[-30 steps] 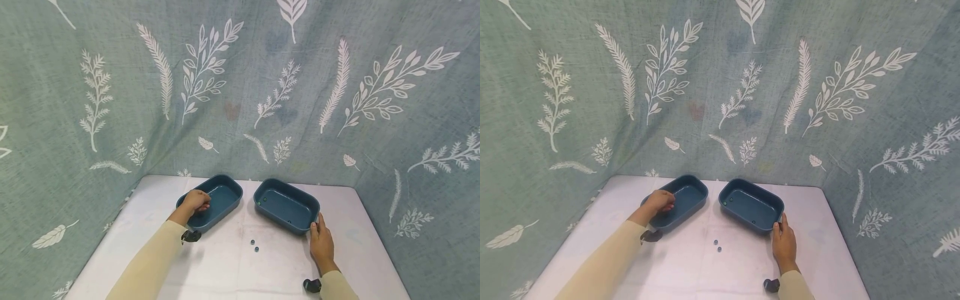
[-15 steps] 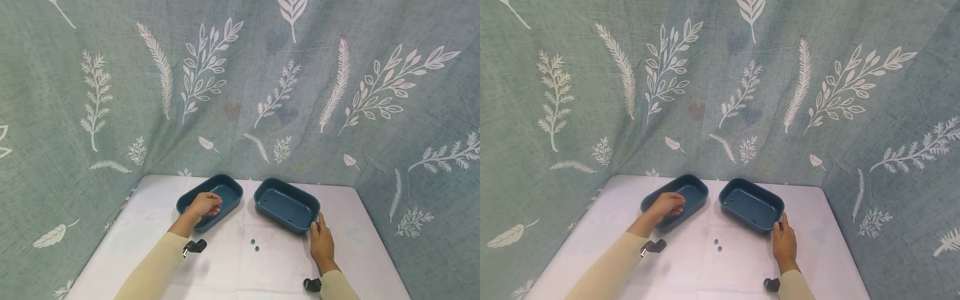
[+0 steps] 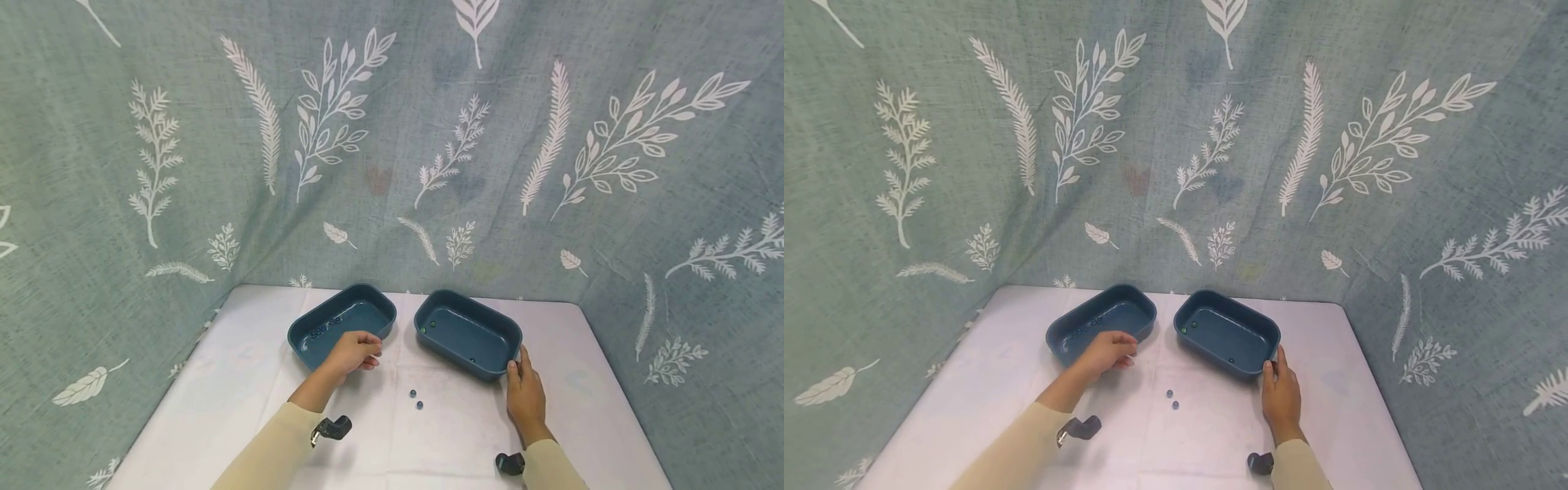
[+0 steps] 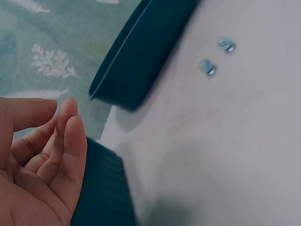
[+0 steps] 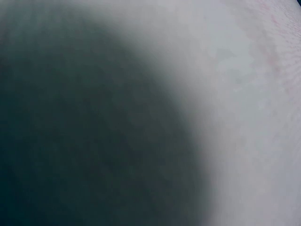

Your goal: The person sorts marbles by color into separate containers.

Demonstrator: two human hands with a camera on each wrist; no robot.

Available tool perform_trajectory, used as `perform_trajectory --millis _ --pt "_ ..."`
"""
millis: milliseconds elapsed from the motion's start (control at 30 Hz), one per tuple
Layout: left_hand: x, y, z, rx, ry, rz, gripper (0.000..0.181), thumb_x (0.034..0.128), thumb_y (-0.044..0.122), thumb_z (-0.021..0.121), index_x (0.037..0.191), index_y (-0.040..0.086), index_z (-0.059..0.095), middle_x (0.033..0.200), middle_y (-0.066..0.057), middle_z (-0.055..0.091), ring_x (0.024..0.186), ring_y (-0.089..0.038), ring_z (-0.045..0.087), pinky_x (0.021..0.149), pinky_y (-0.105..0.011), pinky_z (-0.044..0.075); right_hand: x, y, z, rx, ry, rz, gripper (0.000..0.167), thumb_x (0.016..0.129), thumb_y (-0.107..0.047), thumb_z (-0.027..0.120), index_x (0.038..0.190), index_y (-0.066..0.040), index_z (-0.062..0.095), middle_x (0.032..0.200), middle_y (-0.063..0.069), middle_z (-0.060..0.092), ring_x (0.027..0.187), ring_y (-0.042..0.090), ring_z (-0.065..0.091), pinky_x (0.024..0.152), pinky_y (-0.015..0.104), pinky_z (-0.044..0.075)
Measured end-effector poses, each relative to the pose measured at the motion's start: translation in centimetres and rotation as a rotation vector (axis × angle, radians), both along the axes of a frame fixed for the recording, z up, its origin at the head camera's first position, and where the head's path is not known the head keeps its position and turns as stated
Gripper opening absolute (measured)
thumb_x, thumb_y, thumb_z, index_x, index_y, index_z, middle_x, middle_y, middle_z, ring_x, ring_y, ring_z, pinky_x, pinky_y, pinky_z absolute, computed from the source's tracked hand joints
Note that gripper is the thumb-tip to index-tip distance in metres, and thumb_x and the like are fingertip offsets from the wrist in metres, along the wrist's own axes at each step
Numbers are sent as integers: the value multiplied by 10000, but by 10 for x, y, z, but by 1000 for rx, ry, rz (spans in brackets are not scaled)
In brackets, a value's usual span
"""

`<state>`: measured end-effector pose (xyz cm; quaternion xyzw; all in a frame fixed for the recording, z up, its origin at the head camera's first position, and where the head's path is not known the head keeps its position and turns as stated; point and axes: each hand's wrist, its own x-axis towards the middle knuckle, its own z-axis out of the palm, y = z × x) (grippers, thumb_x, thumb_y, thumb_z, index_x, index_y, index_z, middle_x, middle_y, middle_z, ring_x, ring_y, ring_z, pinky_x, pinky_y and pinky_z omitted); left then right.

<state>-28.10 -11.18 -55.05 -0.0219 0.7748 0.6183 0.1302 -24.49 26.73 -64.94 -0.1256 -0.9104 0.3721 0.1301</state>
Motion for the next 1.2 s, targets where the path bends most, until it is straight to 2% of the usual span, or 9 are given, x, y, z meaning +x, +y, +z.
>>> perform_trajectory --millis 133,333,467,800,1000,1200 --pt "5 6 -7 12 -10 -34 194 932 66 625 1065 -73 645 853 -102 672 657 -164 658 606 -295 581 1 0 0 2 18 5 626 1043 -516 235 1571 -185 175 1382 227 503 1297 427 408 1077 610 281" --pt "10 16 -28 18 -38 -84 169 909 58 657 1035 -55 654 830 -95 672 632 -152 653 586 -291 581 1 1 -1 8 25 6 618 1045 -509 239 1570 -187 183 1380 218 511 1292 422 415 1071 611 290" --pt "16 23 -38 16 -44 -115 140 904 66 669 1001 -35 667 822 -82 675 622 -145 649 580 -288 581 0 1 -2 11 20 2 623 1043 -520 228 1572 -196 170 1393 218 499 1300 421 407 1076 609 284" --pt "32 39 -44 -3 -77 -145 126 909 67 654 990 -28 669 821 -82 674 616 -155 636 573 -306 577 0 2 -2 20 53 15 621 1047 -504 237 1568 -170 185 1283 216 563 1236 410 462 1040 592 334" --pt "35 47 -48 -19 -88 -169 111 897 62 660 977 -14 674 805 -96 666 610 -163 632 560 -309 575 1 2 0 19 54 19 625 1045 -507 237 1568 -169 186 1299 219 555 1246 412 453 1047 596 326" --pt "37 55 -55 -32 -73 -169 116 869 25 684 979 -11 683 756 -88 664 578 -150 625 530 -308 573 3 1 0 12 60 21 633 1044 -514 239 1566 -159 192 1328 224 539 1266 417 437 1054 601 313"
